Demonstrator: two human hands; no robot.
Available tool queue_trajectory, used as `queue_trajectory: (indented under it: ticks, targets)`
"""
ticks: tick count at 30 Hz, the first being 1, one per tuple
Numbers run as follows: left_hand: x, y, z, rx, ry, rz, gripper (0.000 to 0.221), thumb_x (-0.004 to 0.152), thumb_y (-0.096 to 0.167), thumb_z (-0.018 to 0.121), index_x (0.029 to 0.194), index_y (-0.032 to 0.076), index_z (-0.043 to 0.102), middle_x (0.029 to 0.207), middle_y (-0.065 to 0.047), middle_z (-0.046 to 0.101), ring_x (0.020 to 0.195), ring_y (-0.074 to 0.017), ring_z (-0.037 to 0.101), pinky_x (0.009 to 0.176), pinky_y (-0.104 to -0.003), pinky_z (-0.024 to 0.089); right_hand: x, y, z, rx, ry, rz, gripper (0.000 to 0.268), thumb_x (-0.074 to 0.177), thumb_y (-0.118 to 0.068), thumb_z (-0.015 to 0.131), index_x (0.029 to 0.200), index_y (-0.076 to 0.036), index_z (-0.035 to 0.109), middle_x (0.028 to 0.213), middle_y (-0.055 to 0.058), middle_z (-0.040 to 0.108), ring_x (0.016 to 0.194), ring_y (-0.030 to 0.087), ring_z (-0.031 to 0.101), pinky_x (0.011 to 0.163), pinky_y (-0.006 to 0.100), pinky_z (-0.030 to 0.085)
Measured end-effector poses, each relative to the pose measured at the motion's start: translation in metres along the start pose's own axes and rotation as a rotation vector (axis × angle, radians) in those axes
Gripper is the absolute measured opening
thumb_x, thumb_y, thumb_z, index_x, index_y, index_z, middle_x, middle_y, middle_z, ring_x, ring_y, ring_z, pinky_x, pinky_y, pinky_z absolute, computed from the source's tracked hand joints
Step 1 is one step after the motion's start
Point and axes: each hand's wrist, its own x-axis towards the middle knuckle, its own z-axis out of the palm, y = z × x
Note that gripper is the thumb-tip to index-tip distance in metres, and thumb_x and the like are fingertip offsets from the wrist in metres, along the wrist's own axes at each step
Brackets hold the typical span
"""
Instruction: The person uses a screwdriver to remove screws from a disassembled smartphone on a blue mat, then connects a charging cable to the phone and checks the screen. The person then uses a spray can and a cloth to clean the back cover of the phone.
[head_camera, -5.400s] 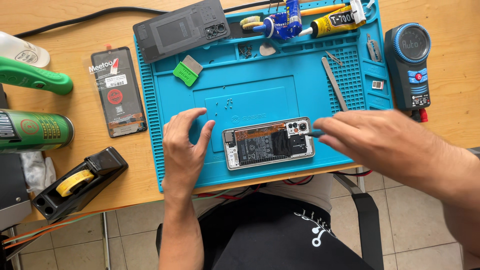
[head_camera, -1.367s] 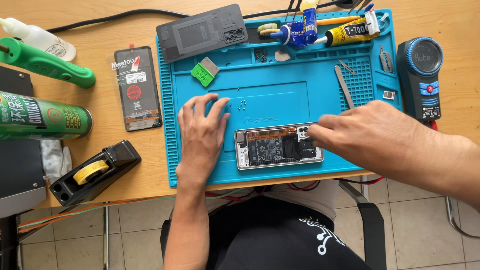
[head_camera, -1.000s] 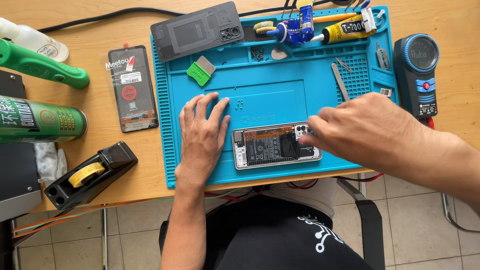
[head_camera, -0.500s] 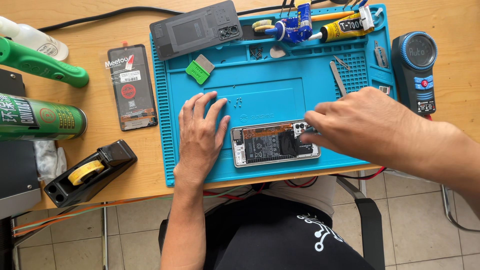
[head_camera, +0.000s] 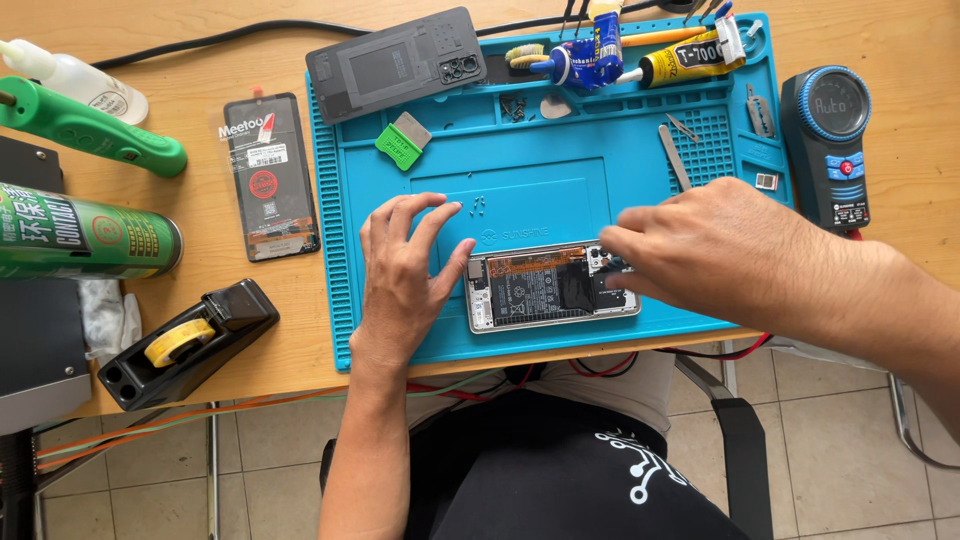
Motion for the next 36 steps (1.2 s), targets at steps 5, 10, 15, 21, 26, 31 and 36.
queue_trajectory:
  ticks: [5,10,15,21,26,31,36]
  targets:
    - [-0.001,0.0,-0.001,-0.001,0.03,-0.012,0.032,0.099,0.024,0.072,0.127,0.011,0.066,0.129,-0.009,0.062,0.121,-0.0314,0.054,0.102,-0.049,0.042,-0.003,0.007,-0.003,0.075,0.041,-0.023,0.027,0.105,-0.042,0.057,0.093,-0.018,0.055,0.073,-0.003,0.064,0.055,0.031,0.065,0.042,0.047,0.049]
    - [-0.003,-0.004,0.001,-0.043,0.101,-0.066,0.026,0.1,0.022,0.068,0.124,0.011,0.067,0.127,-0.008,0.063,0.12,-0.0308,0.056,0.103,-0.048,0.041,0.002,0.037,0.011,0.551,0.677,0.074,0.016,0.1,-0.007,0.073,0.116,-0.005,0.075,0.097,0.007,0.074,0.08,0.022,0.068,0.069,0.037,0.054]
    - [-0.005,-0.008,0.006,-0.055,0.088,-0.089,0.025,0.102,0.024,0.067,0.125,0.013,0.068,0.124,-0.007,0.063,0.12,-0.026,0.056,0.107,-0.047,0.041,0.046,0.052,0.108,0.432,0.778,0.191,0.024,0.094,-0.009,0.079,0.118,-0.011,0.075,0.107,0.008,0.074,0.098,0.025,0.068,0.086,0.038,0.057]
    - [-0.005,-0.007,0.005,-0.054,0.123,-0.096,0.027,0.101,0.022,0.068,0.126,0.013,0.067,0.122,-0.007,0.064,0.119,-0.0264,0.058,0.106,-0.047,0.042,0.043,0.04,0.105,0.262,0.91,0.194,0.026,0.095,-0.015,0.083,0.12,-0.012,0.075,0.115,0.008,0.07,0.107,0.029,0.063,0.092,0.042,0.051]
    - [-0.006,-0.006,0.002,-0.079,0.191,-0.117,0.033,0.101,0.016,0.066,0.133,0.009,0.061,0.124,-0.012,0.066,0.118,-0.0297,0.061,0.103,-0.046,0.044,0.029,0.031,0.095,0.493,0.996,0.213,0.023,0.103,0.001,0.08,0.125,0.005,0.074,0.121,0.023,0.07,0.113,0.039,0.063,0.099,0.049,0.051]
    - [-0.006,-0.006,0.003,-0.09,0.184,-0.088,0.033,0.101,0.016,0.065,0.133,0.009,0.06,0.123,-0.01,0.066,0.116,-0.0294,0.061,0.105,-0.049,0.045,0.03,0.03,0.112,0.466,1.003,0.272,0.016,0.107,0.002,0.081,0.123,0.005,0.077,0.121,0.023,0.073,0.113,0.038,0.067,0.099,0.047,0.054]
    - [-0.022,-0.005,-0.038,-0.072,0.315,-0.092,0.027,0.104,0.014,0.063,0.13,0.007,0.063,0.121,-0.011,0.067,0.114,-0.0295,0.064,0.103,-0.044,0.046,0.026,0.034,0.129,0.438,1.019,0.261,0.013,0.109,0.006,0.081,0.122,0.01,0.079,0.122,0.028,0.075,0.116,0.042,0.069,0.102,0.049,0.056]
